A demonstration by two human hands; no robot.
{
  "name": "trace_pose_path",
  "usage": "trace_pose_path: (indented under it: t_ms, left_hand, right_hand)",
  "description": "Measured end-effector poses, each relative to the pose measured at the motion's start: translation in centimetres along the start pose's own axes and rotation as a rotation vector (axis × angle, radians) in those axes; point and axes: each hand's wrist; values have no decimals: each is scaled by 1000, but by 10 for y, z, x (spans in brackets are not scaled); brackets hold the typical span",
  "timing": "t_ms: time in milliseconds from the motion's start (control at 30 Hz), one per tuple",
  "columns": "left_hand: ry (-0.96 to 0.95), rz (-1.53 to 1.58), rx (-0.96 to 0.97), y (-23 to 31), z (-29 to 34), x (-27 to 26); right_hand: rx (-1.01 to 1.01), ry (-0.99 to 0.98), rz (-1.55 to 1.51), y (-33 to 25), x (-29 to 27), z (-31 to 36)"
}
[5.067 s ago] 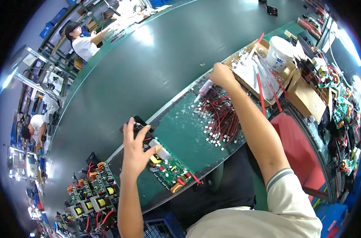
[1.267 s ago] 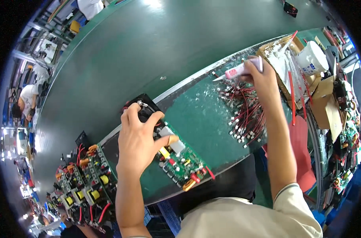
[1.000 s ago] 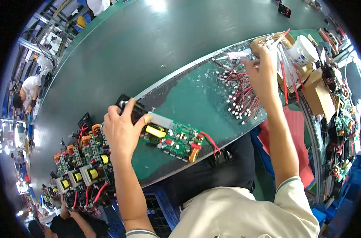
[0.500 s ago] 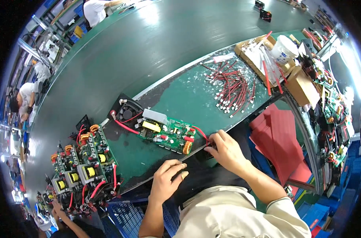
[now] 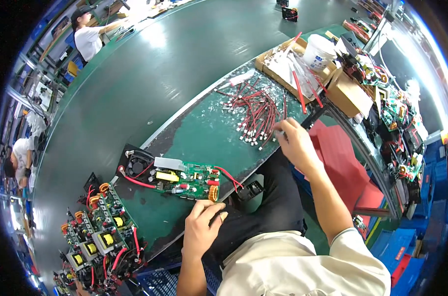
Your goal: Assembling components and applying thermal paste to circuit boards on a factory production line.
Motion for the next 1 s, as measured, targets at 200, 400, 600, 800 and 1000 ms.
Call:
trace_pose_path:
  t_ms: [200, 400, 600, 800, 1000]
  left_hand:
    - [-5, -255, -69, 22, 13, 49]
    - [155, -290, -85, 1, 7, 84]
    - [342, -204, 26, 7, 4, 82]
    - [420, -42, 72, 5, 7, 51]
    - [376, 31, 48, 6, -6, 55]
  right_hand:
    - [-427, -122, 16, 16, 3, -9]
    - [-617, -126, 104, 15, 15, -67]
    - [-711, -308, 105, 27, 47, -86]
    - [-551, -459, -48, 39, 46, -95]
    - [-431, -373, -309, 45, 35, -103]
Point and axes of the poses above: each hand's wrist, its own z-axis away from the middle knuckle, its own x-axis out of the palm, y = z × x, and after that the axes turned 14 degrees about -x, right-handed
